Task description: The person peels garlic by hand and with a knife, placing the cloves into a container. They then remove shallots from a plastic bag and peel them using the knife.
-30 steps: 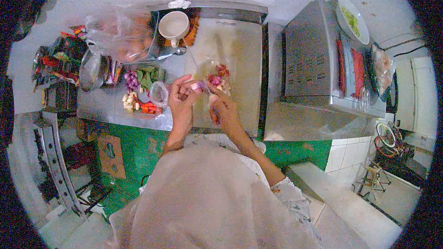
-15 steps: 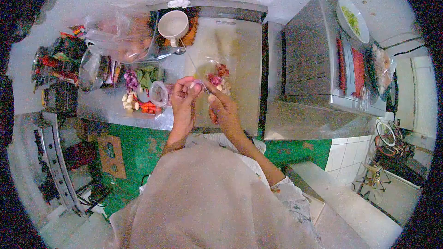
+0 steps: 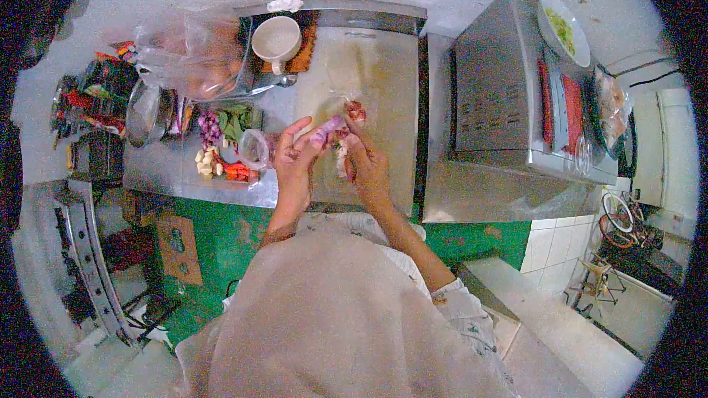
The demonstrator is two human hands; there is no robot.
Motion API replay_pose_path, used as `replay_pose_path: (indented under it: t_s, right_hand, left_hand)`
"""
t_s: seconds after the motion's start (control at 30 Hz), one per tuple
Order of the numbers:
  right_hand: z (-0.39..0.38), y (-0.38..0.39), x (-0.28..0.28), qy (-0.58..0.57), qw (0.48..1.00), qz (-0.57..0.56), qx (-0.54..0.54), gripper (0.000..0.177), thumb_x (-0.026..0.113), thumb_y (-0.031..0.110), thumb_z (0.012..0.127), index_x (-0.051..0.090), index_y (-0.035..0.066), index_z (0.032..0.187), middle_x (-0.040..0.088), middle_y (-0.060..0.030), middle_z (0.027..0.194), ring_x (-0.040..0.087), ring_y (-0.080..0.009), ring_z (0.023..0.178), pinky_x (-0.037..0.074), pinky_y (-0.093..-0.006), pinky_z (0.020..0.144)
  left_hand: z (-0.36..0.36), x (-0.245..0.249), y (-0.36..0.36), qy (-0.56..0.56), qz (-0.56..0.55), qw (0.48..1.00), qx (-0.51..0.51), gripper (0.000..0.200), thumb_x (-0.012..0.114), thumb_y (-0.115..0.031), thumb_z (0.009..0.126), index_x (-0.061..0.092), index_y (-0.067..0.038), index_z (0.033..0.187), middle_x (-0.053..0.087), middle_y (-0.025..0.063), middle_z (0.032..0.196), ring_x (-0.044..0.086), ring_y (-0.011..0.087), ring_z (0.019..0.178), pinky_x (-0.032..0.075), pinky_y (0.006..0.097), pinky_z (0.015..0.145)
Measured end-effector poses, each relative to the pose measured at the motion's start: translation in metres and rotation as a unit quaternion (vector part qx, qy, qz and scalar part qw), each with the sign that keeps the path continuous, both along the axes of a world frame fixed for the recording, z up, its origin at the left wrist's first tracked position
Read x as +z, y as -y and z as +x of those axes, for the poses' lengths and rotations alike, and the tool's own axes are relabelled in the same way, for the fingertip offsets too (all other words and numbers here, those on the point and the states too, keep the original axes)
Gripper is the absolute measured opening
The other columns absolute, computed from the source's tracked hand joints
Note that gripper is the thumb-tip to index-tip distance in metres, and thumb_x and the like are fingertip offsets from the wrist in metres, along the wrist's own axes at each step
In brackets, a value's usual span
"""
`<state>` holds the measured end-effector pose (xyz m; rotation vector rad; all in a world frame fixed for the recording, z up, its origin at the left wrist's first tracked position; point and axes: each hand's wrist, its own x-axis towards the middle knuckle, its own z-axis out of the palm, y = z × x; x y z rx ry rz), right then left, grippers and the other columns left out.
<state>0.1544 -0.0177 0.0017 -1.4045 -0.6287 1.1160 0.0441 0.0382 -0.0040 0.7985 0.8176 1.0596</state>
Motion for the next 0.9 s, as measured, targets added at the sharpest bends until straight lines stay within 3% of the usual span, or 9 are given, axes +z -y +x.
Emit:
replay_pose_path:
  t_s: [0.17,0.33,0.43,0.5,0.53,0.6,0.7,0.9]
  right_hand:
    - [-0.001,-0.001,-0.002,-0.020,1.000,-0.019,-0.015,0.040,0.044,0.034,0.094,0.050,0.013,0.127,0.042,0.0051,0.053,0.035,-0.0035,0.043,0.028,-0.0200,0.038]
    - [-0.001,-0.003,0.002,-0.023,0.999,-0.023,-0.033,0.040,0.045,0.034,0.093,0.051,0.012,0.126,0.044,0.0047,0.055,0.036,-0.0033,0.042,0.028,-0.0197,0.037]
    - [0.003,-0.003,0.010,-0.037,0.997,-0.029,-0.055,0.045,0.046,0.038,0.092,0.049,0.006,0.124,0.040,0.0029,0.050,0.039,-0.0061,0.040,0.030,-0.0212,0.036]
    - [0.007,-0.002,0.010,-0.050,0.995,-0.046,-0.068,0.037,0.046,0.038,0.092,0.055,0.007,0.108,0.040,0.0024,0.050,0.039,-0.0066,0.039,0.030,-0.0216,0.035]
    - [0.009,-0.002,0.010,-0.050,0.995,-0.046,-0.069,0.037,0.046,0.038,0.092,0.055,0.007,0.108,0.040,0.0024,0.050,0.039,-0.0066,0.039,0.030,-0.0216,0.035]
    - [0.014,-0.003,0.006,-0.032,0.997,-0.064,0.000,0.030,0.044,0.038,0.092,0.054,0.009,0.090,0.041,0.0023,0.050,0.039,-0.0071,0.039,0.030,-0.0218,0.035]
    - [0.018,-0.006,-0.014,-0.054,0.991,-0.113,0.053,0.030,0.044,0.038,0.092,0.048,0.011,0.079,0.041,0.0020,0.050,0.040,-0.0080,0.039,0.030,-0.0226,0.035]
    - [0.017,-0.009,-0.041,-0.050,0.984,-0.146,0.090,0.031,0.044,0.038,0.091,0.048,0.011,0.079,0.042,0.0017,0.050,0.041,-0.0091,0.040,0.032,-0.0247,0.035]
  left_hand:
    - [-0.004,-0.015,-0.003,0.047,-0.050,0.997,-0.021,0.039,0.058,-0.011,0.085,0.045,0.001,0.119,0.061,0.0122,0.102,0.059,0.0183,0.094,0.047,0.0258,0.081]
    - [-0.007,-0.014,-0.005,0.146,-0.113,0.983,0.001,0.034,0.053,-0.006,0.087,0.045,0.003,0.118,0.057,0.0142,0.108,0.058,0.0202,0.098,0.048,0.0285,0.088]
    - [-0.015,-0.015,-0.009,0.190,-0.132,0.972,0.035,0.035,0.052,-0.008,0.088,0.043,0.001,0.121,0.054,0.0148,0.114,0.056,0.0204,0.103,0.047,0.0299,0.091]
    - [-0.018,-0.015,-0.011,0.199,-0.142,0.969,0.033,0.037,0.053,-0.009,0.088,0.043,0.000,0.123,0.053,0.0138,0.116,0.055,0.0197,0.103,0.048,0.0290,0.089]
    - [-0.018,-0.014,-0.011,0.208,-0.152,0.966,0.031,0.039,0.054,-0.009,0.088,0.042,-0.002,0.124,0.052,0.0127,0.118,0.054,0.0190,0.104,0.048,0.0281,0.088]
    - [-0.017,-0.013,-0.010,0.214,-0.150,0.965,0.028,0.041,0.055,-0.009,0.087,0.041,-0.003,0.125,0.052,0.0117,0.118,0.054,0.0180,0.103,0.049,0.0266,0.086]
    - [-0.019,-0.022,-0.011,0.224,-0.136,0.965,0.008,0.044,0.057,-0.007,0.086,0.040,-0.006,0.127,0.051,0.0095,0.120,0.055,0.0136,0.101,0.049,0.0235,0.083]
    - [-0.019,-0.022,-0.010,0.218,-0.128,0.968,-0.003,0.045,0.057,-0.004,0.085,0.040,-0.007,0.127,0.049,0.0087,0.125,0.054,0.0088,0.101,0.050,0.0206,0.078]
